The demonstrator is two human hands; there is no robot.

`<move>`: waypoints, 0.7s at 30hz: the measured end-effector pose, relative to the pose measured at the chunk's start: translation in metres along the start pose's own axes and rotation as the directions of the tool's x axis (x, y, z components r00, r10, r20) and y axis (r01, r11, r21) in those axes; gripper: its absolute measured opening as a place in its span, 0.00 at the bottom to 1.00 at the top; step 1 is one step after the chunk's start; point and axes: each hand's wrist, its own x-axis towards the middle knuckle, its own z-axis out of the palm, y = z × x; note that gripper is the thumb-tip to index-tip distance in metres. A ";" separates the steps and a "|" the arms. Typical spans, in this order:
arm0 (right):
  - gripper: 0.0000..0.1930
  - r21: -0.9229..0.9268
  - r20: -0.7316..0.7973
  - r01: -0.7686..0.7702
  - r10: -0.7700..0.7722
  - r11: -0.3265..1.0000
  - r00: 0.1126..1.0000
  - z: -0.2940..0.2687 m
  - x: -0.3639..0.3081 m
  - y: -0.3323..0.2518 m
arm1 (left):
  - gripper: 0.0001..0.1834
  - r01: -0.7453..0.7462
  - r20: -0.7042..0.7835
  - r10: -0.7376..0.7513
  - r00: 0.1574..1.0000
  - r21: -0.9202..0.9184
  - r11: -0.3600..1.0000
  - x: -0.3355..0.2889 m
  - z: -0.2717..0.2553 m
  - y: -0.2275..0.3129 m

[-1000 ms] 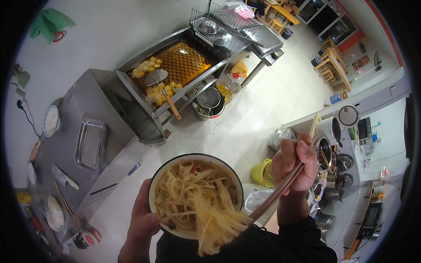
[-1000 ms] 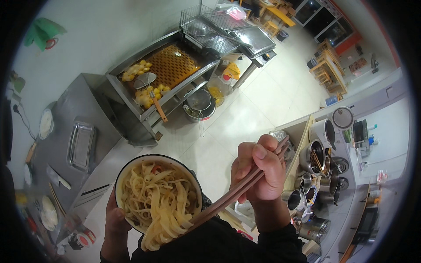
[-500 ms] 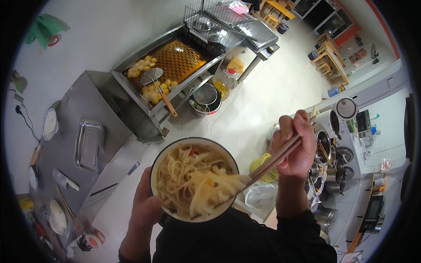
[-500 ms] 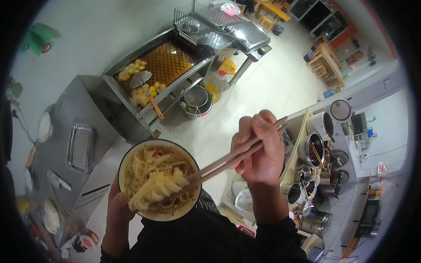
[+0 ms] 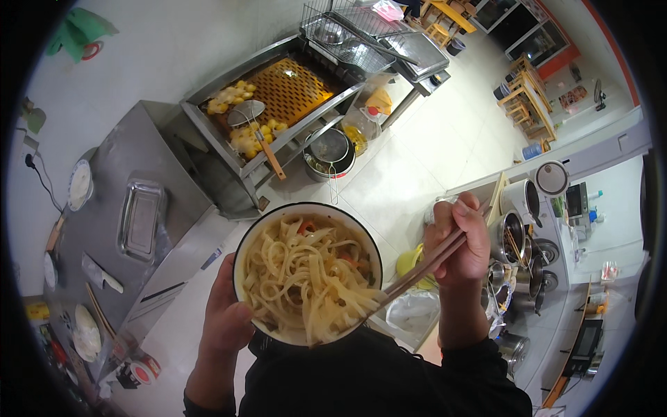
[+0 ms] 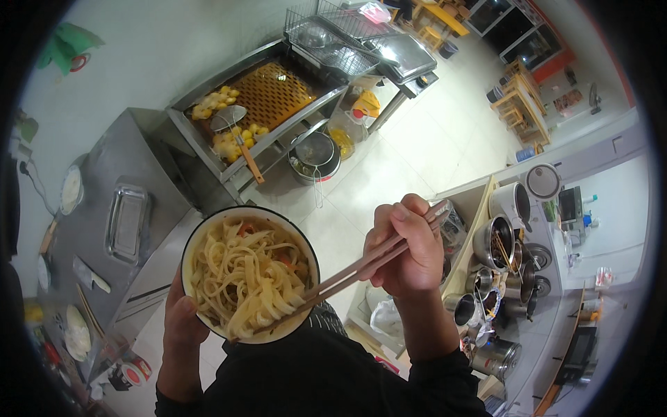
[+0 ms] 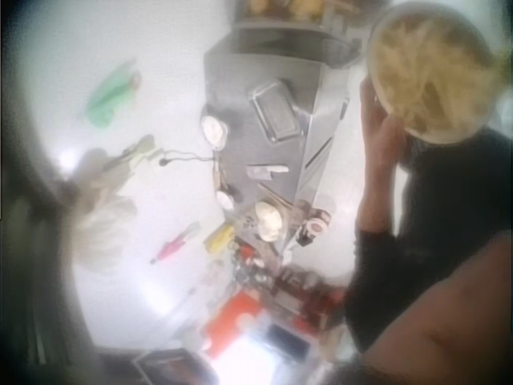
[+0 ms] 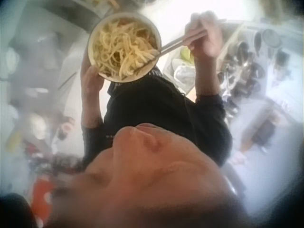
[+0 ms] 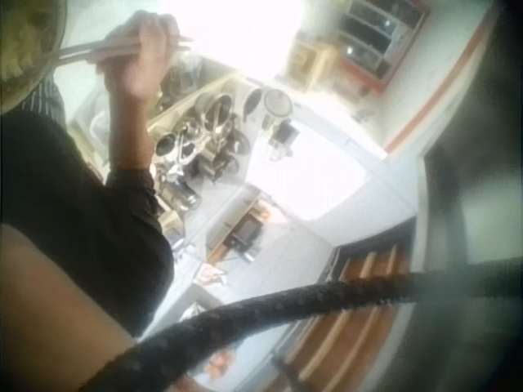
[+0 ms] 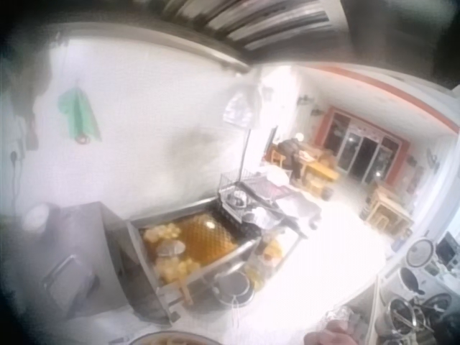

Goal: The person assembles a noodle bowl by adding cooked noodles, braised meat, shredded vegetables, and chopped greens from various containers using chopsticks and tongs. They then mix the ingredients in the bowl and place it on a stainless steel counter.

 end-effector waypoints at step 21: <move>0.11 0.244 0.293 0.055 -0.127 0.968 0.948 -0.017 -0.019 -0.025 | 0.48 0.099 0.084 -0.093 0.992 -0.068 0.993 -0.011 0.012 -0.006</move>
